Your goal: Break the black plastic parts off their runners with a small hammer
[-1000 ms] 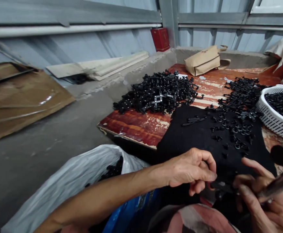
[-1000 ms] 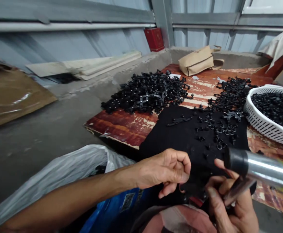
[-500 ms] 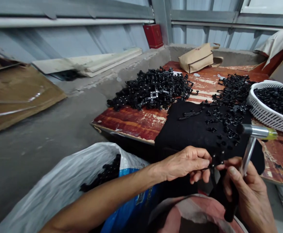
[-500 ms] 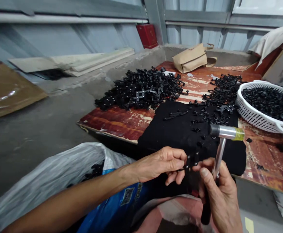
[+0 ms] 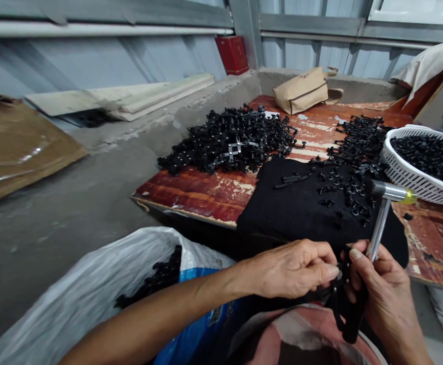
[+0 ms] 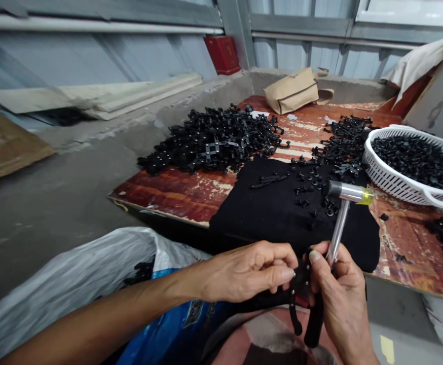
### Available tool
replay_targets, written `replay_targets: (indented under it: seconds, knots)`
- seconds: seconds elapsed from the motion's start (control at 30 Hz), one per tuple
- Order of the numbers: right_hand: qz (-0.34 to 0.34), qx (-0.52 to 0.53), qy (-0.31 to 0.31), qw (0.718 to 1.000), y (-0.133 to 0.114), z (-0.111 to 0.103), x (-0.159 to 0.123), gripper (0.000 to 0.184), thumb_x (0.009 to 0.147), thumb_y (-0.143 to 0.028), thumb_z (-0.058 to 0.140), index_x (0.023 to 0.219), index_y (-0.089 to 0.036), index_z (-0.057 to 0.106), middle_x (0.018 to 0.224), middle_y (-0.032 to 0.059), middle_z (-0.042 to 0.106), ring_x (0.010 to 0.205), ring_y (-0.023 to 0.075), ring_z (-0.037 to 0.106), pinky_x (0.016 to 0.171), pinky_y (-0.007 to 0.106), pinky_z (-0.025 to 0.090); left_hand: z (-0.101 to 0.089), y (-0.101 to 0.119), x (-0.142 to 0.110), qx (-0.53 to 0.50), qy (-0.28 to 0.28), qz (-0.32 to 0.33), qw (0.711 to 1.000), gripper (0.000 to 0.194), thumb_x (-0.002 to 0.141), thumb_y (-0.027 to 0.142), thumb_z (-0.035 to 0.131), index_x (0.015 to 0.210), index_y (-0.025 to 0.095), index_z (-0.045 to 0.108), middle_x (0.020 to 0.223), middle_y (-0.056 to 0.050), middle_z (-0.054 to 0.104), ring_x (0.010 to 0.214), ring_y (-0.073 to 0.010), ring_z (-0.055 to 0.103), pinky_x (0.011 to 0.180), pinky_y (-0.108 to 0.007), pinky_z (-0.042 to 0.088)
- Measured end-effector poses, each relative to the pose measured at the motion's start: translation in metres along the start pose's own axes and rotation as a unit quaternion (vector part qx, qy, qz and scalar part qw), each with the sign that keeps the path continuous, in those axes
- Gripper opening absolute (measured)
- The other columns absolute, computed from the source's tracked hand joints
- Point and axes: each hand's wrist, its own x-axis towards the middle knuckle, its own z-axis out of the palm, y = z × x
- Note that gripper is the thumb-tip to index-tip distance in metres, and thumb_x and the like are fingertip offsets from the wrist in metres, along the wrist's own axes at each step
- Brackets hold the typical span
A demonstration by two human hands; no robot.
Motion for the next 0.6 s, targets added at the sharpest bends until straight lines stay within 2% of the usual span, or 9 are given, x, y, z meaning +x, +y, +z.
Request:
replay_targets:
  seconds: [0.07,0.13,0.23,0.4,0.6]
  knots:
    - [-0.01,-0.006,0.01,1.0,-0.001,0.004,0.001,0.025,0.078,-0.041,0.071,0.086,-0.023,0.056,0.048,-0.0093,0.049,0.035,0.0053,0.045,0.035,0.015,0.037,0.004,0.003,0.001,0.032,0.038,-0.012,0.999,0.017,0.086,0.03,0.047,0.086,0.015,0.056,0.063,0.004,0.05,0.055,-0.0073,0.045,0.049,-0.018,0.032]
    - [-0.02,-0.019,0.016,0.999,-0.003,0.007,0.003,0.028,0.078,-0.044,0.07,0.087,-0.023,0.055,0.049,-0.0093,0.05,0.035,0.0055,0.046,0.035,0.015,0.037,0.009,0.003,0.004,0.041,0.075,-0.011,0.996,0.018,0.086,0.029,0.045,0.083,0.015,0.056,0.063,0.003,0.053,0.054,-0.0071,0.046,0.049,-0.018,0.032]
    - [-0.024,-0.064,0.007,0.998,-0.009,0.008,0.008,0.029,0.077,-0.045,0.07,0.087,-0.022,0.055,0.049,-0.0088,0.05,0.035,0.0062,0.045,0.034,0.016,0.037,0.011,-0.001,0.008,-0.014,0.097,-0.019,0.995,0.022,0.088,0.031,0.041,0.081,0.015,0.055,0.064,0.001,0.057,0.051,-0.0073,0.048,0.048,-0.018,0.035]
    - [-0.024,-0.176,-0.066,0.982,-0.023,0.0,0.018,0.029,0.078,-0.047,0.067,0.087,-0.019,0.062,0.05,-0.0066,0.046,0.037,0.0076,0.04,0.032,0.018,0.036,-0.001,-0.011,0.012,-0.065,0.1,-0.039,0.992,0.02,0.084,0.032,0.046,0.08,0.014,0.055,0.065,0.0,0.062,0.041,-0.0048,0.038,0.04,-0.019,0.025]
    - [-0.056,-0.257,-0.105,0.959,-0.038,-0.007,0.037,0.035,0.086,-0.045,0.057,0.112,-0.022,0.058,0.052,-0.0059,0.052,0.037,0.0066,0.039,0.034,0.015,0.032,-0.018,-0.014,0.009,-0.059,0.144,-0.043,0.987,0.025,0.084,0.034,0.048,0.073,0.013,0.055,0.056,0.002,0.058,0.041,-0.0039,0.032,0.043,-0.019,0.023]
